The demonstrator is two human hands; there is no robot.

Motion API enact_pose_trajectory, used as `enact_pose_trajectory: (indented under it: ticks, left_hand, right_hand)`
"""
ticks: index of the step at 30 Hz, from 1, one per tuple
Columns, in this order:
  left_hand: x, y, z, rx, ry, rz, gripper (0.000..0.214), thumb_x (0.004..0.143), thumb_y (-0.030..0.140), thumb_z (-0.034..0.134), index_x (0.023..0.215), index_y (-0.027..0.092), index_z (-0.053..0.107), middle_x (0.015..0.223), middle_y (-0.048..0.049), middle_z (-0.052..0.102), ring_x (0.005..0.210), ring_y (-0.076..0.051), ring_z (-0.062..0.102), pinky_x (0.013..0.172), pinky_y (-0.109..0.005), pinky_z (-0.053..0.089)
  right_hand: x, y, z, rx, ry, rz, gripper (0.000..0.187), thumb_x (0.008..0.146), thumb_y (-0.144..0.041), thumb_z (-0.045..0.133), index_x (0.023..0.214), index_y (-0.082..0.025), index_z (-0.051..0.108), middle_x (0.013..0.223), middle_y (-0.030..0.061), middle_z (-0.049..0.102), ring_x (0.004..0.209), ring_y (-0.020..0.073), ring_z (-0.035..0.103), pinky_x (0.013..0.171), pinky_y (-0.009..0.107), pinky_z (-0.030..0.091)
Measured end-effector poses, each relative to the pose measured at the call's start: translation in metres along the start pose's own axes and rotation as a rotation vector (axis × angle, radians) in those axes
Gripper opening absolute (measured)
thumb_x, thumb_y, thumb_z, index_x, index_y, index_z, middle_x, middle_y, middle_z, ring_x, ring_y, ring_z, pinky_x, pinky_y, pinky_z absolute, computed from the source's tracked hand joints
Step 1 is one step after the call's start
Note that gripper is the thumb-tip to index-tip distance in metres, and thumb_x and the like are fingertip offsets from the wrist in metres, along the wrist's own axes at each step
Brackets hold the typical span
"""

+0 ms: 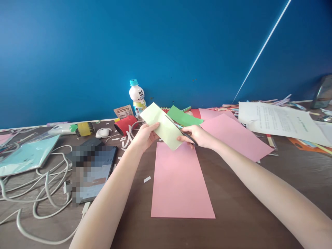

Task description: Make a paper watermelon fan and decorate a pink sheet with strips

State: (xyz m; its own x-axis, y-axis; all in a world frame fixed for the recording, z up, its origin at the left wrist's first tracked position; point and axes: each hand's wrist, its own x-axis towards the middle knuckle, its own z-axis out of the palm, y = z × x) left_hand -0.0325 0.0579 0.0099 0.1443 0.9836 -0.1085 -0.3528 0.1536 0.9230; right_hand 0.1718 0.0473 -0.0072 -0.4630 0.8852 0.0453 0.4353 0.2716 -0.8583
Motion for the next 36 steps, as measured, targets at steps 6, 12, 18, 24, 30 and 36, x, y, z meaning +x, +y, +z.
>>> enact_pose_trajectory:
  ticks: [6,12,18,24,30,36]
  left_hand:
    - [-0.001,-0.002,0.0,0.042,-0.016,0.004,0.016,0.078,0.01,0.054,0.091,0.009,0.062,0.092,-0.012,0.07,0.085,-0.02,0.066,0.084,-0.035,0.053]
    - [-0.004,-0.002,0.005,0.056,-0.053,-0.022,0.02,0.078,0.009,0.054,0.096,0.007,0.062,0.091,-0.0131,0.07,0.083,-0.021,0.067,0.084,-0.038,0.053]
    - [-0.007,-0.004,0.01,0.073,-0.07,-0.036,0.021,0.077,0.01,0.056,0.097,0.008,0.062,0.09,-0.0129,0.07,0.082,-0.021,0.067,0.082,-0.037,0.053]
    - [-0.008,-0.006,0.012,0.071,-0.078,-0.045,0.019,0.076,0.01,0.057,0.094,0.008,0.063,0.088,-0.0124,0.071,0.08,-0.02,0.068,0.082,-0.036,0.054]
    - [-0.007,-0.007,0.011,0.076,-0.084,-0.048,0.02,0.076,0.01,0.057,0.095,0.007,0.063,0.091,-0.0141,0.07,0.084,-0.022,0.067,0.084,-0.038,0.053]
    - [-0.005,-0.007,0.009,0.076,-0.082,-0.046,0.02,0.075,0.011,0.058,0.094,0.008,0.062,0.091,-0.0137,0.07,0.084,-0.022,0.067,0.082,-0.037,0.053]
  right_hand:
    - [-0.004,-0.01,-0.001,-0.03,-0.028,-0.006,0.04,0.071,-0.055,0.06,0.065,-0.018,0.046,0.049,-0.0055,0.046,0.042,0.011,0.05,0.051,0.026,0.037]
    - [-0.004,-0.009,-0.002,0.0,-0.031,-0.003,0.041,0.07,-0.056,0.059,0.069,-0.017,0.049,0.056,-0.0045,0.046,0.044,0.0103,0.049,0.051,0.026,0.036]
    - [-0.001,-0.002,-0.001,-0.003,-0.005,-0.021,0.044,0.069,-0.059,0.058,0.074,-0.015,0.054,0.063,-0.0022,0.048,0.05,0.0113,0.048,0.047,0.025,0.033]
    - [-0.001,-0.003,0.001,0.018,0.03,-0.044,0.045,0.067,-0.06,0.059,0.071,-0.016,0.053,0.064,-0.0024,0.046,0.055,0.0109,0.045,0.049,0.024,0.031]
    - [-0.002,-0.003,-0.001,0.004,0.025,-0.041,0.045,0.067,-0.06,0.059,0.068,-0.016,0.051,0.063,-0.0019,0.046,0.054,0.0107,0.044,0.047,0.024,0.032]
    - [-0.001,-0.004,0.0,0.068,-0.01,0.005,0.043,0.067,-0.057,0.062,0.075,-0.016,0.055,0.064,-0.0015,0.048,0.051,0.0116,0.048,0.04,0.024,0.039]
